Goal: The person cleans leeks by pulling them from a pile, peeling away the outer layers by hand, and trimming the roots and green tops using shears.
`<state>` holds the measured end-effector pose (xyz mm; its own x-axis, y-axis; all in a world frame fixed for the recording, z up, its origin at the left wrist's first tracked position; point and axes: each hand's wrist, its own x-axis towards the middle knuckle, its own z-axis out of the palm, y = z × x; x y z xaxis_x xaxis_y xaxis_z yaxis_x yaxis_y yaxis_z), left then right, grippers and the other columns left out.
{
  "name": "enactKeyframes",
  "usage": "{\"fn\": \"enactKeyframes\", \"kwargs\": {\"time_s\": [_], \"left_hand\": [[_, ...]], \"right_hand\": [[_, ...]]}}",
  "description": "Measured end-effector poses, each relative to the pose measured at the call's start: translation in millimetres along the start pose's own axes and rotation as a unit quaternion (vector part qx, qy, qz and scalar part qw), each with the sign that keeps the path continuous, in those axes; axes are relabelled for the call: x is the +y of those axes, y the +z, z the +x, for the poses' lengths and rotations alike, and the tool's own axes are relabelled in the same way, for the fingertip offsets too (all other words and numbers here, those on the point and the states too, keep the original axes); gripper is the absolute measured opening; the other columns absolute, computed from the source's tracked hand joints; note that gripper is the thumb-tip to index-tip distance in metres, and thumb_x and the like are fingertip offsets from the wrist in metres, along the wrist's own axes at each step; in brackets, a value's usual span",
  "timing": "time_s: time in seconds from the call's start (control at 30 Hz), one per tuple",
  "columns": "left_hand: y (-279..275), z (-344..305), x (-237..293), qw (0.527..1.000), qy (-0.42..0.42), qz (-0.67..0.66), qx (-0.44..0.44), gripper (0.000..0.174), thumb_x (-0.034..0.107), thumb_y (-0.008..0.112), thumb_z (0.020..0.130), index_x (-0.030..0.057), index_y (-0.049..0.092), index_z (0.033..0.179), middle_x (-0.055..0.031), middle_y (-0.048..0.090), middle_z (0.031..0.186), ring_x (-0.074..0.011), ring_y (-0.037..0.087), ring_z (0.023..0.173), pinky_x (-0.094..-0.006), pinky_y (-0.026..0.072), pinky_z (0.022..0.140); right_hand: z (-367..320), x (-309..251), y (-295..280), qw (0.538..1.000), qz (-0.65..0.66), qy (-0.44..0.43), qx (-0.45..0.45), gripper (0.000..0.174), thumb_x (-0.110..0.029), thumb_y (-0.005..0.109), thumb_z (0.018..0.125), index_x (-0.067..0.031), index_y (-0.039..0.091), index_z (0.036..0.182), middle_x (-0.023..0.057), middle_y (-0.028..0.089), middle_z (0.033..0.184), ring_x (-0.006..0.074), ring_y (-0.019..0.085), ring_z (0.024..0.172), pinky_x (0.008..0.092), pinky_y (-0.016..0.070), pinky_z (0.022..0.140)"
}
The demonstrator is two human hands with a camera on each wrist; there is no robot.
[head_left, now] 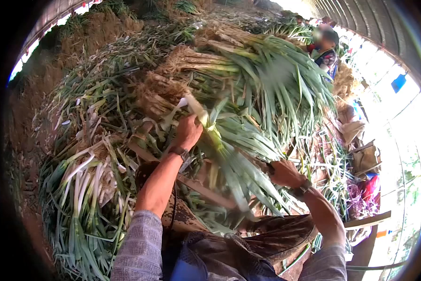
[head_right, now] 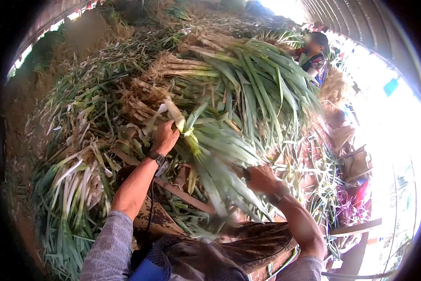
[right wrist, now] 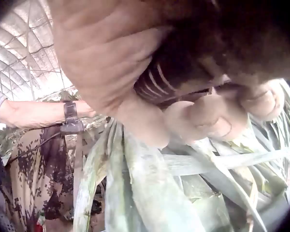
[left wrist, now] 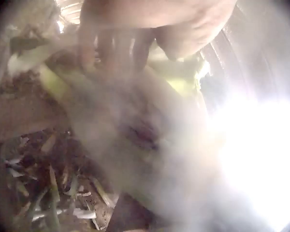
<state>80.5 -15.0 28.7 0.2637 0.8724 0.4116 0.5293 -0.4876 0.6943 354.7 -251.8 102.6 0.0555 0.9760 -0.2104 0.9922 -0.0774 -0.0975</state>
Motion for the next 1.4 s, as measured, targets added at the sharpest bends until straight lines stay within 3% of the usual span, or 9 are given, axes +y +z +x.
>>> {"fn": "enactKeyframes", "kwargs": {"time_s": [0.17, 0.27, 0.33, 0.47, 0.7, 0.9, 1.03, 1.13, 1.4], "left_hand": [[45, 2, -30, 0.994, -0.074, -0.064, -0.042, 0.038, 0.01, 0.057, 0.081, -0.0026, 0.055, 0.117, -0.0274, 0.06, 0.114, -0.043, 0.058, 0.106, -0.0481, 0.0471, 0.088], [64, 12, -39, 0.966, -0.027, -0.247, 0.069, 0.034, 0.012, 0.056, 0.083, -0.0026, 0.056, 0.114, -0.0238, 0.062, 0.108, -0.0387, 0.06, 0.102, -0.0454, 0.048, 0.086], [48, 7, -18, 0.918, -0.182, -0.352, 0.015, 0.028, 0.013, 0.055, 0.085, -0.0008, 0.06, 0.108, -0.0144, 0.064, 0.095, -0.0283, 0.063, 0.083, -0.0391, 0.0517, 0.07], [39, 15, -8, 0.865, -0.238, -0.437, -0.061, 0.018, 0.012, 0.054, 0.086, 0.0034, 0.062, 0.1, -0.0037, 0.063, 0.079, -0.0129, 0.054, 0.051, -0.0277, 0.0405, 0.038], [39, 17, -11, 0.785, -0.347, -0.494, -0.14, 0.018, 0.022, 0.056, 0.093, 0.01, 0.052, 0.105, -0.0051, 0.063, 0.079, -0.0128, 0.062, 0.055, -0.0251, 0.0358, 0.035], [45, 5, 10, 0.717, -0.332, -0.551, -0.267, 0.045, 0.057, 0.058, 0.091, 0.0158, 0.056, 0.109, -0.0004, 0.064, 0.084, -0.011, 0.061, 0.065, -0.028, 0.0368, 0.043], [61, 3, 8, 0.668, -0.257, -0.62, -0.321, 0.052, 0.061, 0.056, 0.091, 0.0169, 0.056, 0.119, -0.0013, 0.064, 0.094, -0.0133, 0.062, 0.078, -0.0302, 0.0457, 0.056], [65, 5, 22, 0.66, -0.218, -0.655, -0.296, 0.057, 0.058, 0.052, 0.094, 0.0134, 0.054, 0.129, -0.0032, 0.063, 0.11, -0.0197, 0.063, 0.097, -0.0366, 0.0506, 0.083], [66, -6, 25, 0.628, -0.218, -0.69, -0.285, 0.057, 0.055, 0.047, 0.097, 0.0074, 0.053, 0.127, -0.0095, 0.058, 0.119, -0.0265, 0.06, 0.104, -0.0457, 0.0512, 0.09]], "right_hand": [[7, -5, -3, 1.0, 0.018, -0.005, -0.001, 0.024, -0.027, 0.061, 0.082, -0.0037, 0.063, 0.078, 0.0184, 0.061, 0.066, 0.0402, 0.058, 0.064, 0.0493, 0.0444, 0.06], [21, -13, -8, 0.998, -0.003, -0.04, 0.043, 0.021, -0.025, 0.06, 0.082, -0.005, 0.063, 0.079, 0.0189, 0.062, 0.067, 0.0407, 0.059, 0.064, 0.0502, 0.045, 0.06], [27, -16, -7, 0.996, 0.008, -0.05, 0.068, 0.021, -0.025, 0.06, 0.082, -0.0049, 0.064, 0.08, 0.0195, 0.062, 0.068, 0.0408, 0.06, 0.065, 0.0505, 0.0453, 0.061], [34, -15, -5, 1.0, 0.008, -0.006, 0.027, 0.022, -0.026, 0.06, 0.082, -0.0044, 0.066, 0.083, 0.021, 0.064, 0.071, 0.0411, 0.061, 0.067, 0.0512, 0.0462, 0.063], [34, -16, 8, 0.998, 0.041, 0.014, 0.043, 0.024, -0.027, 0.062, 0.081, -0.0034, 0.065, 0.083, 0.0204, 0.063, 0.07, 0.0399, 0.06, 0.067, 0.0485, 0.0463, 0.062], [18, -15, 17, 0.993, 0.064, -0.045, 0.089, 0.024, -0.029, 0.064, 0.081, -0.0055, 0.066, 0.086, 0.0159, 0.061, 0.065, 0.0374, 0.06, 0.062, 0.0472, 0.0468, 0.06], [-2, -20, 5, 0.994, 0.093, 0.01, 0.055, 0.025, -0.031, 0.065, 0.082, -0.006, 0.066, 0.085, 0.0152, 0.062, 0.065, 0.0372, 0.06, 0.062, 0.0476, 0.0468, 0.06], [-7, -26, -1, 0.993, 0.104, 0.016, 0.049, 0.027, -0.033, 0.065, 0.084, -0.0053, 0.065, 0.083, 0.0149, 0.06, 0.063, 0.0353, 0.06, 0.059, 0.0452, 0.046, 0.057], [-18, -7, 17, 0.988, 0.102, 0.027, 0.108, 0.029, -0.032, 0.066, 0.084, -0.0036, 0.066, 0.082, 0.0148, 0.059, 0.062, 0.0339, 0.059, 0.057, 0.044, 0.0459, 0.057]]}}
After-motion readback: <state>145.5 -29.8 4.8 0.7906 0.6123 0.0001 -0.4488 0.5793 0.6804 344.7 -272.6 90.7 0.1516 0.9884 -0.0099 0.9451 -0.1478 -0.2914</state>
